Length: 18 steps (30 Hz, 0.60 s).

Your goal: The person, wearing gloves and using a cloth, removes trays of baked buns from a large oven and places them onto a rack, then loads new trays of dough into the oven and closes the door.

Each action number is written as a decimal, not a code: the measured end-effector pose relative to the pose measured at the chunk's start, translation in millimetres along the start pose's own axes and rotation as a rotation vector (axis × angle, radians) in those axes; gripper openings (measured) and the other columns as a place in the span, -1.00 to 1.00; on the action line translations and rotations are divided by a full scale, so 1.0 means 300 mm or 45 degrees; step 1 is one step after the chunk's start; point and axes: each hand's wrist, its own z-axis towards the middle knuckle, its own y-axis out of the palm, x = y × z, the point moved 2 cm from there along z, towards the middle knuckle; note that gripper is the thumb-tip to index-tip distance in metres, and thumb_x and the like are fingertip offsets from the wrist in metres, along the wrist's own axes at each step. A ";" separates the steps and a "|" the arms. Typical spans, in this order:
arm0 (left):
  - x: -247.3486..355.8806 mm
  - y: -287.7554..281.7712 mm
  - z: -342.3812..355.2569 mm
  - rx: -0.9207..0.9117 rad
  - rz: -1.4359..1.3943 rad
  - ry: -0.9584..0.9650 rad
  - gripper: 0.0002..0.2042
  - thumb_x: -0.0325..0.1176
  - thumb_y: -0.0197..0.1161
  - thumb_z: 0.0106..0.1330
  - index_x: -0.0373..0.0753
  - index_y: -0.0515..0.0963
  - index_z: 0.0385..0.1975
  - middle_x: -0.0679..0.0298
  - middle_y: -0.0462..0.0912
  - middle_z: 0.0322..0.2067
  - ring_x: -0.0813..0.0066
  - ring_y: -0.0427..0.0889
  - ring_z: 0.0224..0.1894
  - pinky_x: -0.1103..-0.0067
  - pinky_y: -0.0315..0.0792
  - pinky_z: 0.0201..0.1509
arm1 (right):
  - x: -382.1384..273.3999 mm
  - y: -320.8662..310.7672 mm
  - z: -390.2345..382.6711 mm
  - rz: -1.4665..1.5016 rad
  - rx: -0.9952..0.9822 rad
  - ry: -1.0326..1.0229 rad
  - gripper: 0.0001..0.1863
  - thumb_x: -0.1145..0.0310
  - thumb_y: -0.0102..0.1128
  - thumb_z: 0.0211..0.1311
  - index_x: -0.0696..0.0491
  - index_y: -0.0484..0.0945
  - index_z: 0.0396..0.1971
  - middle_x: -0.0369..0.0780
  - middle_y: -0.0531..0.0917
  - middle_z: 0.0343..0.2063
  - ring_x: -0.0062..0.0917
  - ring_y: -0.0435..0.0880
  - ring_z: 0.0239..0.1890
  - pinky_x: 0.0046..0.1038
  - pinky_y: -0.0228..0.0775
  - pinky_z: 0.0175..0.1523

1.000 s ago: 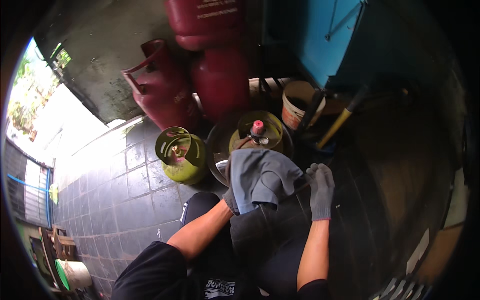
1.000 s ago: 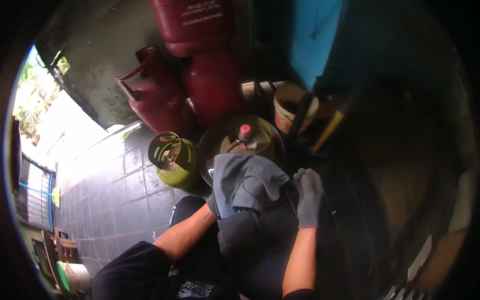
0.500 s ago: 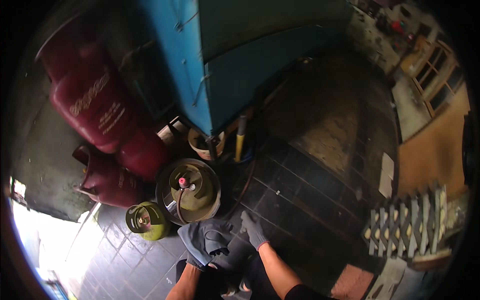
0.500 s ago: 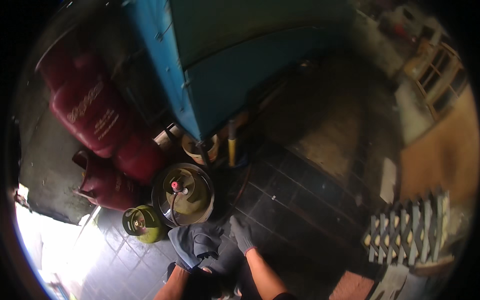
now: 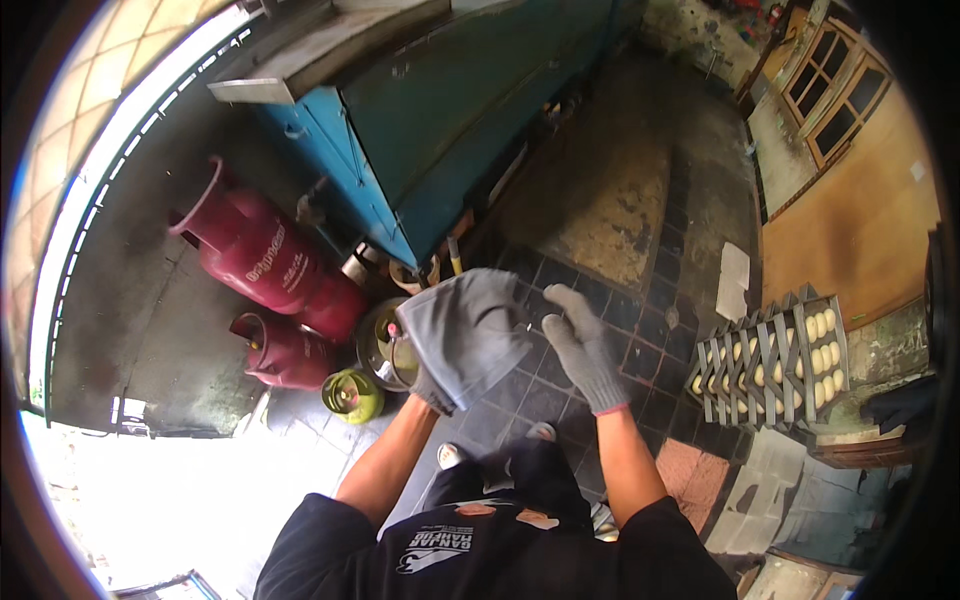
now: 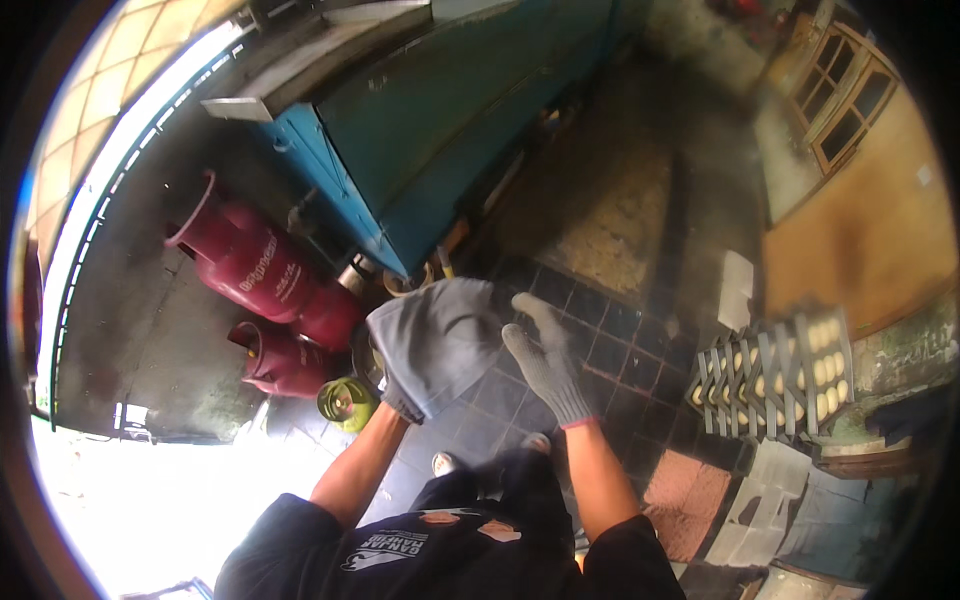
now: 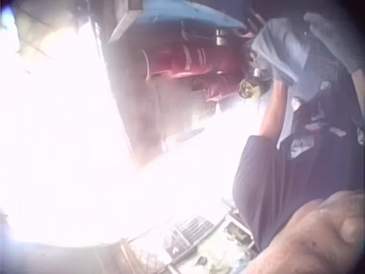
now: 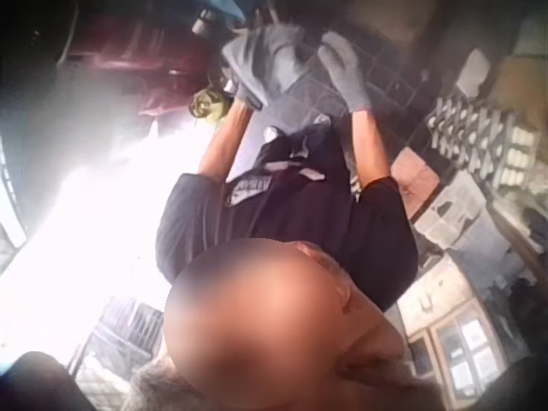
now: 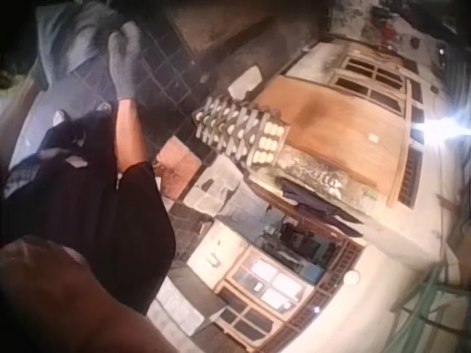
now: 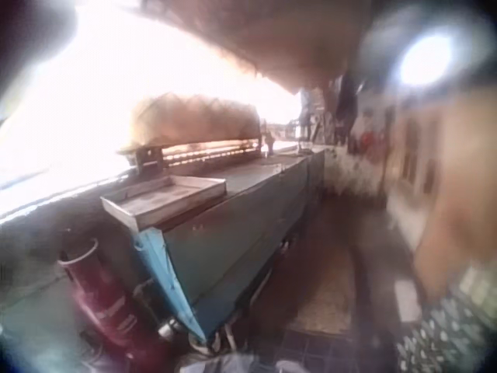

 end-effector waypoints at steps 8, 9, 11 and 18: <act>-0.028 0.696 0.286 0.286 -0.575 0.080 -0.66 -0.38 0.06 0.55 -0.27 0.42 0.26 0.17 0.56 0.14 0.36 0.57 0.16 0.46 0.48 0.30 | -0.287 -0.314 -0.025 -0.626 0.116 -0.601 -0.47 0.17 0.14 0.47 0.29 0.47 0.21 0.18 0.60 0.10 0.03 0.59 0.21 -0.15 0.42 0.29; -0.087 0.802 0.298 0.436 -0.730 0.099 -0.71 -0.40 0.00 0.58 -0.27 0.46 0.21 0.17 0.59 0.07 0.40 0.59 0.12 0.47 0.51 0.28 | -0.205 -0.346 -0.035 -0.733 0.138 -0.565 -0.43 0.13 0.15 0.46 0.31 0.45 0.21 0.23 0.58 0.11 0.04 0.57 0.23 -0.13 0.39 0.33; -0.042 0.960 0.315 0.275 -0.884 -0.260 -0.56 -0.18 -0.07 0.64 -0.22 0.32 0.39 0.10 0.47 0.27 0.33 0.53 0.25 0.43 0.43 0.40 | -0.052 -0.447 -0.034 -0.775 0.168 -0.472 -0.40 0.10 0.13 0.46 0.35 0.44 0.21 0.28 0.57 0.11 0.08 0.56 0.24 -0.10 0.36 0.37; 0.003 1.296 0.484 -0.178 -0.567 -0.167 -0.56 -0.03 -0.11 0.64 -0.20 0.39 0.28 0.17 0.52 0.13 0.36 0.54 0.14 0.43 0.43 0.31 | 0.104 -0.829 0.081 -0.360 0.133 -0.160 -0.57 0.19 -0.12 0.57 0.27 0.55 -0.02 0.22 0.65 -0.09 0.09 0.64 0.03 -0.05 0.45 0.11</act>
